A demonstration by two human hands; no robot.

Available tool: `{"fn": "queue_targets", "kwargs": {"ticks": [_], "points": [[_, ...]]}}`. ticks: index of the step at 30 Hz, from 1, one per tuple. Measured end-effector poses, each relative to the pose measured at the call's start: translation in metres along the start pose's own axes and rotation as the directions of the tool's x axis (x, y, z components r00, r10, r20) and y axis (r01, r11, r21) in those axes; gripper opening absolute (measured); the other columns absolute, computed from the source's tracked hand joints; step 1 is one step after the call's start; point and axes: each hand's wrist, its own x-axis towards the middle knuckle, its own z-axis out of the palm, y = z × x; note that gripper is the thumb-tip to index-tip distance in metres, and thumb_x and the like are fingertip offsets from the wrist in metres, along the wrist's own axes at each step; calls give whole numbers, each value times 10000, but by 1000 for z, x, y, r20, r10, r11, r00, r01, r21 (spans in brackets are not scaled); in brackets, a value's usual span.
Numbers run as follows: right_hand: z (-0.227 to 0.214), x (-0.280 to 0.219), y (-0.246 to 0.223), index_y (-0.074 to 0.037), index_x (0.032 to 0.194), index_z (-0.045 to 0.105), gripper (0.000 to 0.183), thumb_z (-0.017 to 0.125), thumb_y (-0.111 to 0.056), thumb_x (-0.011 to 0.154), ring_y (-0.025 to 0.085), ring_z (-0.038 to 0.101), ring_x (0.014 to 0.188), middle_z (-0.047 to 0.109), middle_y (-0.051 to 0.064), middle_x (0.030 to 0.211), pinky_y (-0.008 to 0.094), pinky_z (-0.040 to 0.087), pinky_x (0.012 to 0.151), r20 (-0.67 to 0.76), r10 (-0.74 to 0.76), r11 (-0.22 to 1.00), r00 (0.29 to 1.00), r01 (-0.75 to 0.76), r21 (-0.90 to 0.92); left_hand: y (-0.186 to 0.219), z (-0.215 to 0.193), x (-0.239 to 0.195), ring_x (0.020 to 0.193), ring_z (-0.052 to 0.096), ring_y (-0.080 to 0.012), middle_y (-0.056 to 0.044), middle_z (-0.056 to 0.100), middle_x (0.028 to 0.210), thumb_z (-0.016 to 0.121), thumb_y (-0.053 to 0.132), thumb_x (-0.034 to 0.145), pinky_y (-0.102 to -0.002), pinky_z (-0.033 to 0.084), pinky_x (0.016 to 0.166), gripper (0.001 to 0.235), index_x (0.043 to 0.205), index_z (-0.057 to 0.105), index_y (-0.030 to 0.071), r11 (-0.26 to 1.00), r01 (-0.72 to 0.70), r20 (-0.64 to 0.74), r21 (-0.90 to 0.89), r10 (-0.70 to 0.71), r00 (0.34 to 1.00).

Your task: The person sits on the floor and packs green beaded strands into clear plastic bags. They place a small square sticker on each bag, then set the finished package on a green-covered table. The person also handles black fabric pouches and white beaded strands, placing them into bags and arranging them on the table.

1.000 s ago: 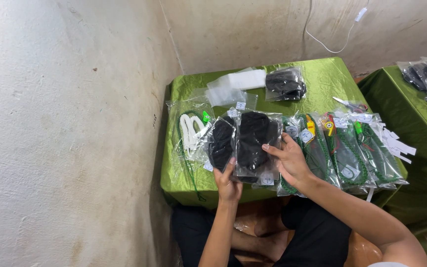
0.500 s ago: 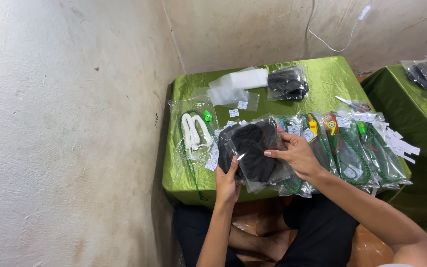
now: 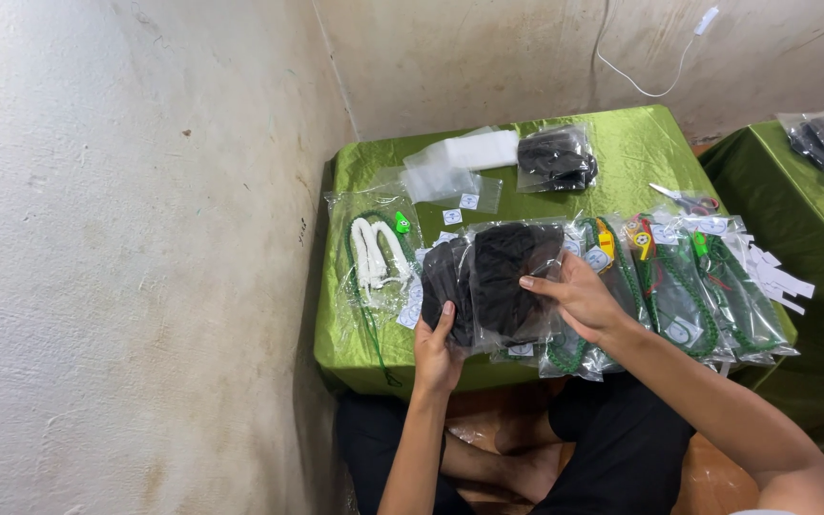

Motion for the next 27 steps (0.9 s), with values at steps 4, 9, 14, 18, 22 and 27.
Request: {"fn": "queue_targets", "kwargs": {"ticks": [4, 9, 14, 18, 22, 27], "points": [[-11, 5, 5, -29, 1175, 653, 467, 808, 124, 761, 230, 731, 991, 741, 129, 1053, 417, 602, 896, -11, -17, 1000, 1000, 17, 13, 13, 6, -5, 923, 776, -336, -226, 781, 991, 668, 111, 985, -505, 642, 817, 134, 1092, 701, 36, 1000, 15, -12, 0, -15, 1000], [-39, 21, 32, -35, 1258, 655, 493, 764, 124, 804, 239, 702, 1077, 734, 139, 1160, 445, 570, 948, 23, 35, 999, 999, -35, 7, -1, -26, 6, 1025, 746, -376, -259, 751, 1097, 649, 80, 965, -551, 599, 894, 240, 1187, 698, 3, 993, 115, -50, -24, -116, 992], [6, -5, 7, -47, 1318, 641, 568, 777, 112, 790, 245, 673, 1132, 724, 138, 1215, 467, 549, 994, 75, 100, 994, 992, -96, -56, -3, -3, -5, 1187, 666, -375, -252, 693, 1258, 552, 369, 1002, -565, 536, 999, 472, 1310, 684, 37, 980, 194, -13, -52, -195, 981], [9, -4, 16, -76, 1458, 509, 715, 783, 59, 811, 222, 578, 1244, 643, 122, 1370, 448, 487, 1075, 58, 105, 989, 993, -98, -112, -15, -14, -4, 1027, 707, -228, -181, 750, 1144, 760, 322, 919, -448, 600, 900, 479, 1270, 679, 6, 976, 52, 15, 213, -57, 998], [50, -33, -25, -60, 1630, 147, 1044, 793, -6, 811, 464, 56, 1550, 148, 255, 1675, 608, 145, 1222, 97, 152, 970, 984, -129, -207, 12, 23, -22, 928, 686, -198, -154, 745, 982, 917, 102, 737, -419, 604, 788, 496, 1169, 700, -5, 942, -31, 93, 335, 0, 996], [23, -17, -5, -110, 1438, 577, 629, 788, -65, 848, 267, 690, 1095, 720, 146, 1237, 478, 626, 823, 136, 303, 936, 943, -268, -226, 0, 4, -17, 819, 696, -204, -133, 709, 927, 800, 21, 778, -389, 599, 702, 381, 1129, 657, -19, 982, 5, 9, 190, -7, 1000]]}}
